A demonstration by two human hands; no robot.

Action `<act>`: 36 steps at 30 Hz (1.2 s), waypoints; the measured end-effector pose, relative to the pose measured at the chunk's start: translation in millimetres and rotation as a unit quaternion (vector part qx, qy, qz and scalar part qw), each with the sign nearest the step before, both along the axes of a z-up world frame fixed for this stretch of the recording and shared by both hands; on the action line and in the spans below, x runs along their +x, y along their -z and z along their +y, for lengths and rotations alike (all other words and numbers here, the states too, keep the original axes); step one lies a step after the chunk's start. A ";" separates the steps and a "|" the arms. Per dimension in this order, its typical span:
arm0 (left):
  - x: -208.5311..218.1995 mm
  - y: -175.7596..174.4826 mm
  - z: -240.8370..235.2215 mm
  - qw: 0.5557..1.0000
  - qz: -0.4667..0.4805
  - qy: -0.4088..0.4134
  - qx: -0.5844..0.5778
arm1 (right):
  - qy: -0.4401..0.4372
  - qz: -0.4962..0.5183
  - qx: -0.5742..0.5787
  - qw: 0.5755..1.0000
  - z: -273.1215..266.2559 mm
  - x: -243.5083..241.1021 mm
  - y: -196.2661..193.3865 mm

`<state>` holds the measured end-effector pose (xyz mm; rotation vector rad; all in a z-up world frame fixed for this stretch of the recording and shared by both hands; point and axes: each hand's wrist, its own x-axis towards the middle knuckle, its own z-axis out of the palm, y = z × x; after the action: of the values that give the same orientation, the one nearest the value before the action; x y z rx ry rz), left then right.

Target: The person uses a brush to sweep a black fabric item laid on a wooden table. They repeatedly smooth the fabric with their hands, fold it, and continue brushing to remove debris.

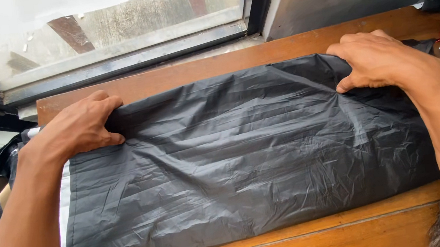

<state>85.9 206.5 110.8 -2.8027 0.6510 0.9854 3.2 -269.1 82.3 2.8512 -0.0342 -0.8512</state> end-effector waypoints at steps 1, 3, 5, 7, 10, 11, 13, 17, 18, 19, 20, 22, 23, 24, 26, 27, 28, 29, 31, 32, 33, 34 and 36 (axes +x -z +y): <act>-3.0 -1.4 -0.9 1.000 -0.006 0.011 0.009 | -0.040 -0.001 -0.025 0.999 -2.4 -0.8 2.7; -7.5 -2.3 -0.1 1.000 0.002 0.005 0.004 | -0.049 0.000 -0.026 0.998 -1.6 -4.2 1.6; -13.3 -6.9 -0.8 1.000 0.005 -0.004 -0.003 | -0.059 -0.004 -0.028 0.998 3.3 -6.8 -4.4; -19.8 -13.0 -4.0 0.998 0.041 -0.037 0.024 | 0.021 0.016 -0.007 1.000 12.1 -13.3 -14.5; -19.9 -1.6 5.5 0.997 0.044 -0.031 0.052 | 0.020 -0.003 0.004 1.000 16.4 -18.6 -15.3; -21.6 -8.6 4.6 0.997 0.041 -0.031 0.051 | 0.020 -0.005 0.004 1.000 17.9 -18.9 -19.5; -26.7 -21.2 3.2 0.993 0.057 -0.091 0.040 | 0.043 0.006 -0.001 0.999 21.3 -20.9 -26.3; -36.0 -46.7 12.5 0.988 0.063 -0.141 -0.001 | 0.107 -0.038 -0.005 0.994 13.4 -37.1 -46.6; -36.7 -48.4 20.7 0.994 0.020 -0.110 -0.005 | 0.051 -0.099 -0.030 0.993 1.9 -42.6 -44.6; -37.6 -50.1 28.8 0.997 -0.023 -0.078 -0.010 | -0.005 -0.160 -0.055 0.986 -9.7 -48.2 -42.7; -40.1 -49.5 38.7 0.997 -0.024 -0.077 -0.010 | -0.005 -0.161 -0.055 0.985 -17.4 -57.1 -42.1; -45.3 -48.8 59.0 0.984 -0.160 0.006 -0.080 | -0.106 -0.304 -0.076 0.944 -32.6 -73.9 -42.8; -55.5 -47.8 64.8 0.983 -0.162 0.006 -0.081 | -0.106 -0.306 -0.077 0.943 -32.6 -87.0 -43.3; -65.4 -46.9 70.5 0.971 -0.214 0.054 -0.096 | -0.137 -0.363 -0.058 0.920 -32.7 -99.5 -43.7; -89.6 -42.3 77.9 0.952 -0.266 0.100 -0.111 | -0.165 -0.420 -0.040 0.892 -23.1 -123.5 -47.4; -103.8 -38.4 79.5 0.924 -0.329 0.150 -0.128 | -0.202 -0.455 -0.003 0.867 -13.3 -134.9 -50.4; -118.5 -34.0 81.6 0.888 -0.390 0.196 -0.143 | -0.238 -0.487 0.036 0.839 -3.4 -145.5 -52.4; -127.0 -27.5 82.7 0.889 -0.390 0.195 -0.144 | -0.239 -0.487 0.036 0.839 -2.9 -155.9 -45.1; -147.0 -13.6 85.7 0.855 -0.450 0.219 -0.137 | -0.214 -0.485 -0.034 0.847 -1.5 -178.8 -29.6; -148.5 -12.2 93.5 0.856 -0.448 0.219 -0.137 | -0.214 -0.483 -0.034 0.848 -7.5 -184.7 -24.8; -150.0 -11.2 101.2 0.878 -0.414 0.184 -0.154 | -0.183 -0.467 0.023 0.865 -13.7 -190.5 -20.5; -151.0 -11.4 109.0 0.897 -0.381 0.146 -0.171 | -0.152 -0.450 0.081 0.876 -20.3 -193.4 -17.1; -160.4 -37.0 110.8 0.899 -0.384 0.125 -0.172 | -0.126 -0.407 0.130 0.895 -29.0 -204.1 -34.5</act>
<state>-74.4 317.3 147.8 -2.9136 1.0739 -0.3295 -200.9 -298.1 116.8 3.1257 0.3613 0.4536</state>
